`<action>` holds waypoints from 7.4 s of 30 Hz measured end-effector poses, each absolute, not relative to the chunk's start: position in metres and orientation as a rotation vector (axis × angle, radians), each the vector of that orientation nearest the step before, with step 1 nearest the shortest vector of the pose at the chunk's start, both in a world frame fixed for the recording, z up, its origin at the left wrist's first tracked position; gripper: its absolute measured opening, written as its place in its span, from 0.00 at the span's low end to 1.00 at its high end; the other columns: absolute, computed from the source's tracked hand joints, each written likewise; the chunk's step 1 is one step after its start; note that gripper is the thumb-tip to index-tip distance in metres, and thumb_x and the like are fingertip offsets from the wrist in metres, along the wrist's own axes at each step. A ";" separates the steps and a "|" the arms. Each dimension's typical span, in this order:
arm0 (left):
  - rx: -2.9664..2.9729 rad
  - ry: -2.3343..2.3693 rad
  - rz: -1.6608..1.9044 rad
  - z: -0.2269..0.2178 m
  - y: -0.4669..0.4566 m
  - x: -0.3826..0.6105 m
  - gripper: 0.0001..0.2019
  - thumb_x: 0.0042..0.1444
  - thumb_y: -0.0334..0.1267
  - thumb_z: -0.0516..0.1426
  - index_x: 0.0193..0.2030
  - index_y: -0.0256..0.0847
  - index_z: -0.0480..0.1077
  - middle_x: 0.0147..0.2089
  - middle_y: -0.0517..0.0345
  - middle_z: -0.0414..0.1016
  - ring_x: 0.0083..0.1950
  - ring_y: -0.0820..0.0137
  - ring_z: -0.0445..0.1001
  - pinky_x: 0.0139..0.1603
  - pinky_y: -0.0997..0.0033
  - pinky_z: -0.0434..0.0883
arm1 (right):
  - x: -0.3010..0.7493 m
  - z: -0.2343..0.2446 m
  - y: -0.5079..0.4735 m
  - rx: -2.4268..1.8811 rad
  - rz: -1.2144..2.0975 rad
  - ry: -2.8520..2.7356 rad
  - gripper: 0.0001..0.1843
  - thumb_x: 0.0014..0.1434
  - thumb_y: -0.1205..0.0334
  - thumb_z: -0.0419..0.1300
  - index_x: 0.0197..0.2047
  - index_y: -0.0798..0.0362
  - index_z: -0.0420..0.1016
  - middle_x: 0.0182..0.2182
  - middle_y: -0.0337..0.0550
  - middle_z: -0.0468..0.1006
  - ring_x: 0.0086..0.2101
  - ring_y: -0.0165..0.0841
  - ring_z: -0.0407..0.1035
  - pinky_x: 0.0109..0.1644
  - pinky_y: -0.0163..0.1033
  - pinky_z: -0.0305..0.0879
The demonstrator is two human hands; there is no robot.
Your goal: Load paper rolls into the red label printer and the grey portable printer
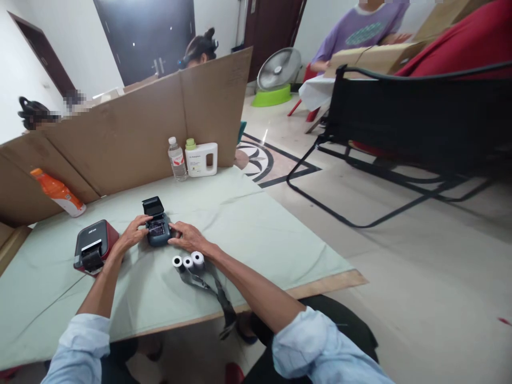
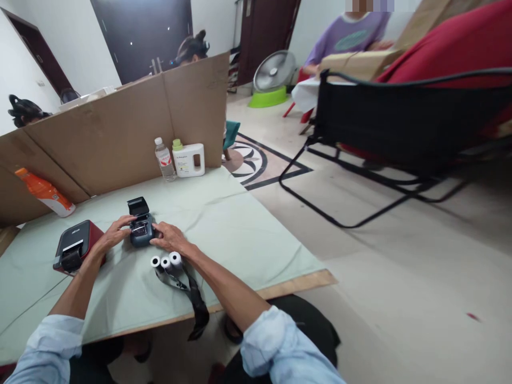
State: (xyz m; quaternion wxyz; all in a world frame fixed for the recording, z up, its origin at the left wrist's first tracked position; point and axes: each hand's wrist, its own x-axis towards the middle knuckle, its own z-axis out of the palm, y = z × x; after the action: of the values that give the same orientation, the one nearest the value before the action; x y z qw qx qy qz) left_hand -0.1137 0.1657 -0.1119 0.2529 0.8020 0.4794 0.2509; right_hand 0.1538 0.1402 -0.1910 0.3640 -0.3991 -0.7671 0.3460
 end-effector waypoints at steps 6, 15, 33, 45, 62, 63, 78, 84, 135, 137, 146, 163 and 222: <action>2.149 1.487 0.870 -0.111 0.175 -0.087 0.13 0.52 0.36 0.58 0.41 0.42 0.82 0.49 0.49 0.82 0.53 0.59 0.78 0.62 0.57 0.72 | 0.155 -0.192 0.143 -0.943 0.925 -1.933 0.27 0.58 0.59 0.72 0.60 0.50 0.78 0.40 0.40 0.77 0.35 0.33 0.72 0.46 0.38 0.68; 2.073 1.593 0.975 -0.083 0.178 -0.079 0.15 0.60 0.49 0.55 0.30 0.40 0.71 0.27 0.61 0.69 0.32 0.68 0.68 0.37 0.70 0.69 | 0.166 -0.183 0.147 -0.866 1.066 -1.748 0.25 0.60 0.59 0.67 0.60 0.54 0.80 0.48 0.48 0.81 0.38 0.33 0.73 0.47 0.41 0.71; 1.843 1.140 0.637 -0.070 0.140 0.024 0.20 0.56 0.55 0.63 0.40 0.39 0.71 0.35 0.58 0.71 0.37 0.67 0.74 0.28 0.73 0.76 | 0.219 -0.124 0.142 -0.818 1.327 -1.309 0.17 0.50 0.48 0.69 0.31 0.54 0.77 0.26 0.36 0.75 0.28 0.29 0.69 0.27 0.31 0.68; 2.383 0.987 0.345 -0.063 0.115 0.060 0.07 0.55 0.32 0.59 0.36 0.40 0.80 0.36 0.56 0.81 0.37 0.67 0.75 0.42 0.68 0.71 | 0.294 -0.093 0.126 -0.740 1.496 -1.328 0.22 0.55 0.46 0.72 0.43 0.56 0.81 0.44 0.50 0.85 0.41 0.34 0.78 0.45 0.38 0.76; 2.326 1.131 0.197 -0.049 0.080 0.018 0.22 0.57 0.38 0.60 0.58 0.42 0.76 0.60 0.48 0.79 0.54 0.58 0.79 0.47 0.62 0.77 | 0.293 -0.101 0.116 -0.939 1.458 -1.699 0.18 0.57 0.50 0.71 0.42 0.57 0.84 0.37 0.46 0.84 0.37 0.34 0.76 0.39 0.35 0.72; 2.299 1.167 0.190 -0.051 0.074 0.007 0.23 0.55 0.39 0.61 0.59 0.42 0.75 0.60 0.47 0.79 0.54 0.57 0.79 0.46 0.62 0.77 | 0.293 -0.104 0.114 -0.952 1.451 -1.763 0.18 0.57 0.50 0.71 0.42 0.57 0.84 0.36 0.46 0.84 0.37 0.34 0.76 0.39 0.35 0.71; 2.367 1.331 0.132 -0.063 0.044 -0.018 0.16 0.51 0.30 0.57 0.45 0.44 0.79 0.42 0.54 0.83 0.41 0.61 0.78 0.43 0.65 0.73 | 0.264 -0.122 0.098 -0.845 1.558 -2.124 0.21 0.49 0.53 0.73 0.45 0.54 0.88 0.36 0.41 0.85 0.36 0.34 0.72 0.40 0.35 0.64; 2.413 1.400 0.055 -0.067 0.042 -0.023 0.17 0.51 0.31 0.60 0.48 0.45 0.79 0.46 0.51 0.83 0.46 0.57 0.80 0.51 0.59 0.75 | 0.263 -0.122 0.098 -0.848 1.600 -2.102 0.19 0.50 0.54 0.71 0.43 0.55 0.88 0.32 0.39 0.84 0.32 0.31 0.69 0.36 0.34 0.61; 1.945 1.330 0.842 -0.086 0.051 -0.025 0.10 0.56 0.40 0.62 0.41 0.38 0.80 0.30 0.58 0.77 0.30 0.70 0.73 0.32 0.73 0.67 | 0.202 -0.123 0.074 -0.607 0.858 -1.905 0.08 0.67 0.65 0.62 0.41 0.54 0.84 0.35 0.43 0.82 0.36 0.32 0.75 0.42 0.36 0.68; 1.982 1.374 0.843 -0.088 0.051 -0.032 0.09 0.55 0.38 0.61 0.40 0.38 0.80 0.30 0.57 0.78 0.31 0.70 0.74 0.33 0.72 0.69 | 0.198 -0.123 0.073 -0.609 0.815 -1.940 0.09 0.67 0.67 0.61 0.41 0.54 0.84 0.35 0.43 0.82 0.36 0.32 0.75 0.42 0.36 0.68; 2.072 1.527 1.010 -0.102 0.106 -0.068 0.11 0.51 0.32 0.58 0.40 0.40 0.80 0.37 0.56 0.83 0.37 0.67 0.79 0.43 0.70 0.75 | 0.160 -0.117 0.106 -0.768 0.482 -2.208 0.10 0.68 0.69 0.61 0.44 0.52 0.85 0.41 0.46 0.84 0.40 0.33 0.75 0.46 0.36 0.66; 2.186 1.611 0.855 -0.113 0.153 -0.077 0.13 0.49 0.33 0.60 0.41 0.41 0.82 0.33 0.58 0.81 0.35 0.66 0.75 0.39 0.69 0.72 | 0.143 -0.115 0.129 -0.953 0.311 -2.360 0.10 0.70 0.69 0.59 0.44 0.52 0.83 0.43 0.46 0.82 0.42 0.34 0.74 0.45 0.36 0.61; 1.717 1.481 1.156 -0.129 0.199 -0.088 0.23 0.45 0.31 0.57 0.49 0.37 0.82 0.48 0.49 0.85 0.50 0.60 0.82 0.57 0.56 0.78 | 0.106 -0.113 0.120 -1.155 -0.021 -2.612 0.13 0.74 0.64 0.54 0.44 0.54 0.80 0.43 0.50 0.79 0.42 0.37 0.70 0.39 0.39 0.58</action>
State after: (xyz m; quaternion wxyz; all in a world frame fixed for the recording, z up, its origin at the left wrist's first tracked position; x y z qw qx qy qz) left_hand -0.0875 0.1988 -0.1291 0.2939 0.6448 0.5562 0.4343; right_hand 0.1062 0.1202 -0.1134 0.1423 -0.4001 -0.9053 -0.0073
